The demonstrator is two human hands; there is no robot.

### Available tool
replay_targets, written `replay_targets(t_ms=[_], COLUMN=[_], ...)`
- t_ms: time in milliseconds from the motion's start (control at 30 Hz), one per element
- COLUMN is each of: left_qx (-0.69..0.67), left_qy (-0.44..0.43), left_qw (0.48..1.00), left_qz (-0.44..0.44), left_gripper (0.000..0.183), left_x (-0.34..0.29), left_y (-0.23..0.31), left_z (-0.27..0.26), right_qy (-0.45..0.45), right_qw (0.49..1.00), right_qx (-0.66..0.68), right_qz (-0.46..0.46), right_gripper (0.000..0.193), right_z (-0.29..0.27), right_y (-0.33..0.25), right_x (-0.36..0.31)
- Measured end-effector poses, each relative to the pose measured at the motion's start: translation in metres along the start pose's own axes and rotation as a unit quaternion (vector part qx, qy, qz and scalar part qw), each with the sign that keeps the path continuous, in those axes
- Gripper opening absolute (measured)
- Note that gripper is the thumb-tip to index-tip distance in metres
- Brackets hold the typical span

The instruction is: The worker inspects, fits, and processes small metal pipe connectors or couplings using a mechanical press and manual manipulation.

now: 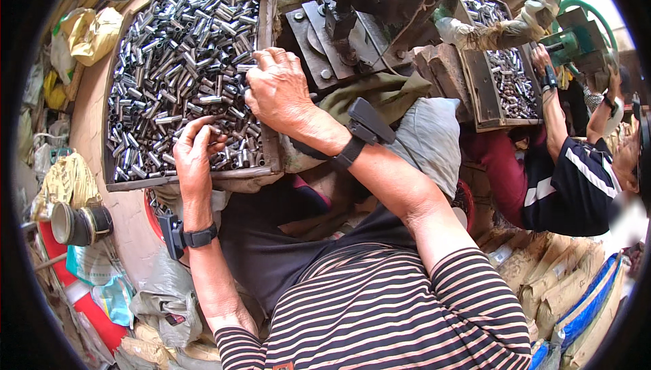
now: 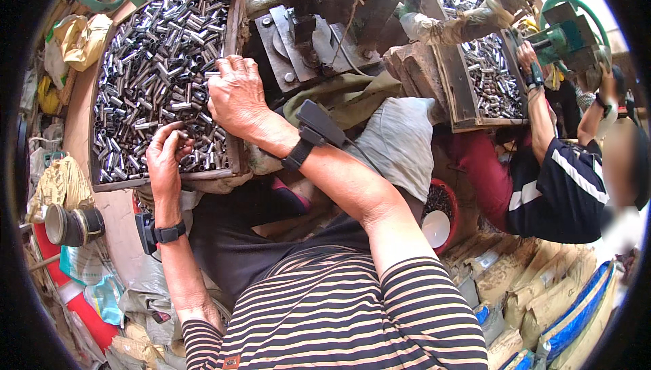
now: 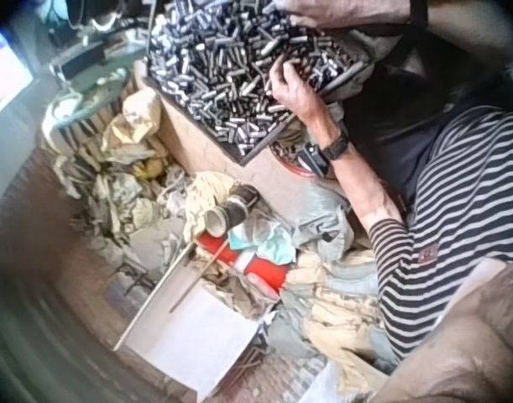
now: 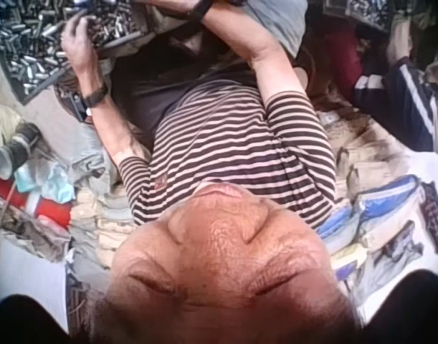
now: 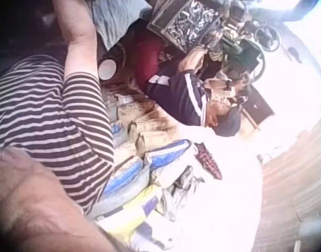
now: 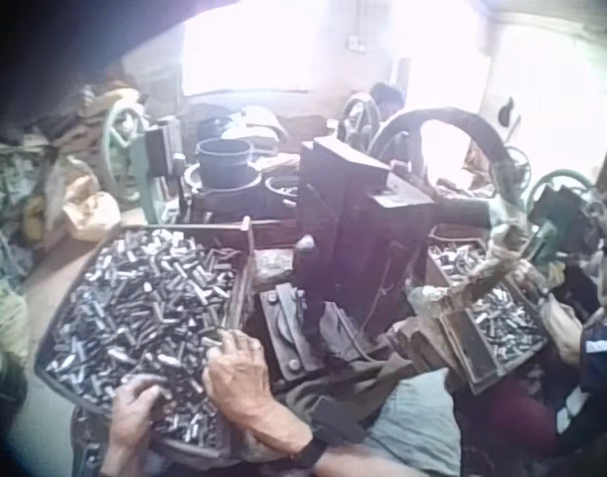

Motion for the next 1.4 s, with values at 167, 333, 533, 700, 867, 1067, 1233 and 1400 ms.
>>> replay_targets(t_ms=[167,333,533,700,867,1067,1233,1400], left_qx=[-0.005,-0.162,-0.191,-0.168,-0.184,-0.191,-0.196,-0.212], left_qy=[0.009,-0.014,-0.032,-0.038,-0.045,-0.008,-0.019,-0.022], left_qw=[1.0,0.987,0.981,0.985,0.982,0.981,0.98,0.977], left_qz=[0.027,-0.009,-0.017,-0.03,-0.019,-0.012,-0.022,-0.027], left_gripper=[0.012,0.013,0.012,0.011,0.011,0.013,0.013,0.013], left_x=[-0.006,-0.018,-0.027,-0.036,-0.041,-0.041,-0.045,-0.044], left_y=[0.01,0.015,0.018,0.013,0.015,0.019,0.018,0.022], left_z=[0.016,0.04,0.051,0.052,0.056,0.05,0.049,0.055], right_qy=[-0.086,-0.26,-0.302,-0.357,-0.408,-0.336,-0.265,-0.249], right_qw=[0.977,0.768,0.662,0.622,0.642,0.632,0.635,0.632], right_qx=[0.168,0.505,0.583,0.576,0.559,0.591,0.612,0.616], right_qz=[0.095,0.296,0.361,0.393,0.331,0.372,0.39,0.398], right_gripper=[0.015,0.011,0.012,0.012,0.029,0.013,0.018,0.023], right_z=[-0.025,0.001,-0.005,-0.002,0.001,-0.012,-0.011,0.0], right_y=[0.017,0.033,0.029,0.026,0.008,0.024,0.028,0.027], right_x=[-0.008,-0.037,-0.056,-0.073,-0.083,-0.073,-0.067,-0.074])
Point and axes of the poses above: each hand's wrist, its own x-axis towards the middle knuckle, its own z-axis out of the palm, y = z × x, the point moved 7 cm from there along x, towards the middle knuckle, and after that the axes turned 13 degrees about z, right-handed, at the moved point
